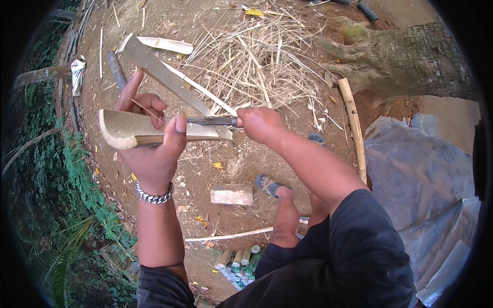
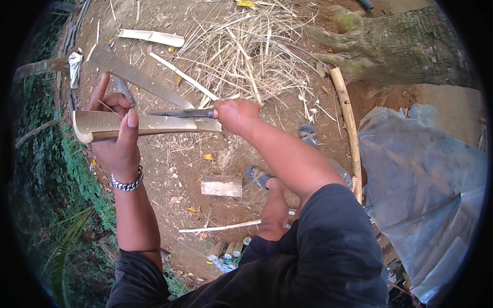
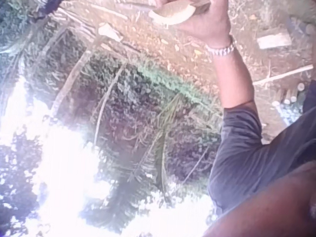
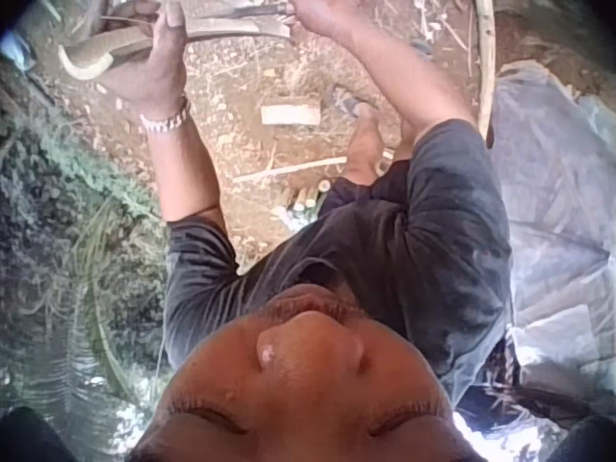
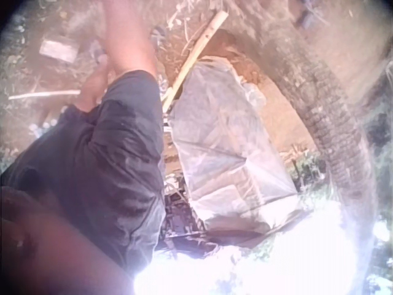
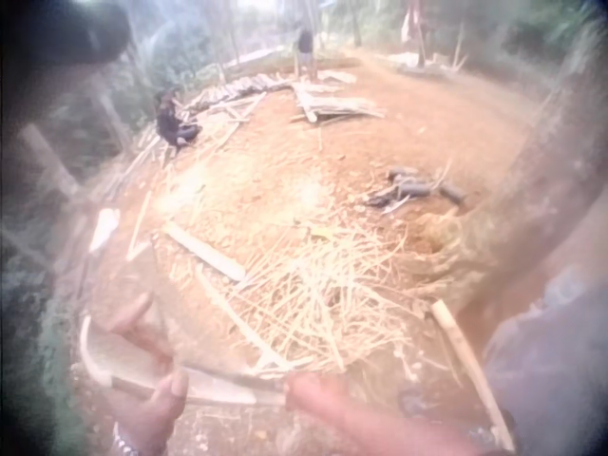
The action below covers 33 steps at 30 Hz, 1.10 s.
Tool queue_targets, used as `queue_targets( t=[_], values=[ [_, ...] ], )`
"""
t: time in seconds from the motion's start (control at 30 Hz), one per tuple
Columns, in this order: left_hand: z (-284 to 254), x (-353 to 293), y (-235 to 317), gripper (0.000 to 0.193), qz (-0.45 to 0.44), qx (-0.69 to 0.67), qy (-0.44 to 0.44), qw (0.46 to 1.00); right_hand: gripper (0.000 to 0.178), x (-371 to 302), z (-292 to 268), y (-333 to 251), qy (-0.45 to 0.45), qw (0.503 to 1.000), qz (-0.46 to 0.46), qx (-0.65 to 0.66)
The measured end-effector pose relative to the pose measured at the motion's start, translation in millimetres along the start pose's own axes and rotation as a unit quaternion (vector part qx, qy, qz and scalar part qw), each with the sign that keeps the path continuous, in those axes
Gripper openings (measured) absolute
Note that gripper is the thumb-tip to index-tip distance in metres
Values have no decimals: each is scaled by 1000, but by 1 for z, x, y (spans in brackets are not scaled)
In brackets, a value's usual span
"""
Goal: The person shapes pieces of bamboo using a knife, carving out grooves and trimming the edges while holding the wood by hand.
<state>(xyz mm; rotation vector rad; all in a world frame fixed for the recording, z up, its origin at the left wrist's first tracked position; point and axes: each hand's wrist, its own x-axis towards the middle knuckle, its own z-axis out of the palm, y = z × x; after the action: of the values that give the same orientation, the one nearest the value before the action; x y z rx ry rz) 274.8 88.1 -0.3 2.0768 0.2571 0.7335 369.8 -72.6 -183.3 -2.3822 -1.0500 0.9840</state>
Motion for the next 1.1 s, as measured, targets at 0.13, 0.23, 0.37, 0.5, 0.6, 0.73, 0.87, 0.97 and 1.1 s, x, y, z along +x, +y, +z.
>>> queue_targets(
  t=[0.13, 0.23, 0.37, 0.5, 0.6, 0.73, 0.87, 0.97, 1.1],
  values=[
    [0, -1, 5, 83, -18, -11, -11, 1000, 18, -2, -7, -2, -15, 1000, 5, -4],
    [0, -9, 3, 86, -14, -28, -17, 999, 14, -8, 3, 1, 5, 1000, 18, 8],
    [-9, -11, -2, 88, 10, -74, -5, 997, 13, -8, 18, -10, -5, 999, -4, 52],
    [-16, -15, -8, 87, 26, -104, 12, 994, 16, -15, 32, -21, -26, 993, 7, 118],
    [-23, -19, -13, 85, 28, -122, 29, 992, 18, -24, 39, -27, -51, 984, 24, 172],
    [-38, -22, -19, 84, 27, -141, 50, 988, 20, -31, 60, -28, -36, 978, 27, 204],
    [-45, -24, -23, 82, 44, -164, 21, 985, 21, -34, 70, -32, -78, 963, 64, 248],
    [-45, -27, -21, 86, 42, -164, 24, 985, 21, -39, 69, -36, -98, 955, 67, 271],
    [-51, -32, -26, 88, 37, -161, 29, 986, 20, -40, 80, -33, -66, 955, 50, 287]
  ],
)
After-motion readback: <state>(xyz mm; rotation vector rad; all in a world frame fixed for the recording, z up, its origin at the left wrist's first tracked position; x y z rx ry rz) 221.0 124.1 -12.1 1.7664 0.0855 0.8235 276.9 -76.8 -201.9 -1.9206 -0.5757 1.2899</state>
